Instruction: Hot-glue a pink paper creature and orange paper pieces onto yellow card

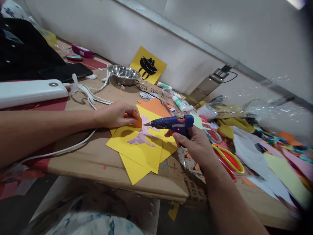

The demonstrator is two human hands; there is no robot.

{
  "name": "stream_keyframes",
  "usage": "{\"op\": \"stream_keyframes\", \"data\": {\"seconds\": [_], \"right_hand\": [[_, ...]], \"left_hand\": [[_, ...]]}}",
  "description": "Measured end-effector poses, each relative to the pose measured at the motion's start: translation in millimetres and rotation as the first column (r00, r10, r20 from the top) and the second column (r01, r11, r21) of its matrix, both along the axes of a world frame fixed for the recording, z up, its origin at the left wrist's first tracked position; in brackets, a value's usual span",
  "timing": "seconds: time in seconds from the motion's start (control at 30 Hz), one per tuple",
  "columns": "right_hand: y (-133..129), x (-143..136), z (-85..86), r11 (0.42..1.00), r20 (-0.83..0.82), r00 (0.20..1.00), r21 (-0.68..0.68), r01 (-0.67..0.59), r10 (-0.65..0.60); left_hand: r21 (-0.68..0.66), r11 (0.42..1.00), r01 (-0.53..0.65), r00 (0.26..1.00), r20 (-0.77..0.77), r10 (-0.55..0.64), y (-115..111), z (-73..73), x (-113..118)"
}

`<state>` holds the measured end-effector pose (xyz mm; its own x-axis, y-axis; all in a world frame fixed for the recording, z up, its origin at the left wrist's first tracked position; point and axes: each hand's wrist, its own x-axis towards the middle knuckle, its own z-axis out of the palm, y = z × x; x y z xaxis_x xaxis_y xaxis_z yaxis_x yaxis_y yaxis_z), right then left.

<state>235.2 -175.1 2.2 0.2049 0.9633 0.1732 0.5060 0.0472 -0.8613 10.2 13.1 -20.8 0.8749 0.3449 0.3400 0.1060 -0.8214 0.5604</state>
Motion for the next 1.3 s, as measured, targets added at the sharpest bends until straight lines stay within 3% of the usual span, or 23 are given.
{"op": "stream_keyframes", "data": {"seconds": [0.17, 0.43, 0.63, 0.8, 1.3], "right_hand": [[-5.3, -6.8, -1.1, 0.996, 0.161, 0.984, -0.02, 0.084, -0.079], [-10.1, -21.8, 5.4, 0.994, 0.433, 0.895, 0.009, 0.112, -0.105], [-9.4, -32.6, 10.9, 0.985, 0.581, 0.799, 0.027, 0.172, -0.155], [-7.3, -37.9, 12.6, 0.977, 0.646, 0.744, 0.013, 0.211, -0.169], [-9.7, -50.3, 17.8, 0.966, 0.741, 0.656, -0.039, 0.254, -0.143]], "left_hand": [[-0.128, 0.992, 0.006, 1.0, -0.022, -0.009, 0.1, 3.3, 2.5], [-0.271, 0.96, 0.069, 0.997, -0.004, -0.073, 1.5, -0.6, 8.7], [-0.234, 0.972, 0.022, 0.999, -0.018, -0.027, 2.8, -1.7, 8.8], [-0.201, 0.979, 0.025, 1.0, -0.006, -0.026, 3.1, -3.4, 8.7], [-0.31, 0.95, 0.028, 0.999, -0.03, -0.039, 2.2, -2.6, 9.9]]}}
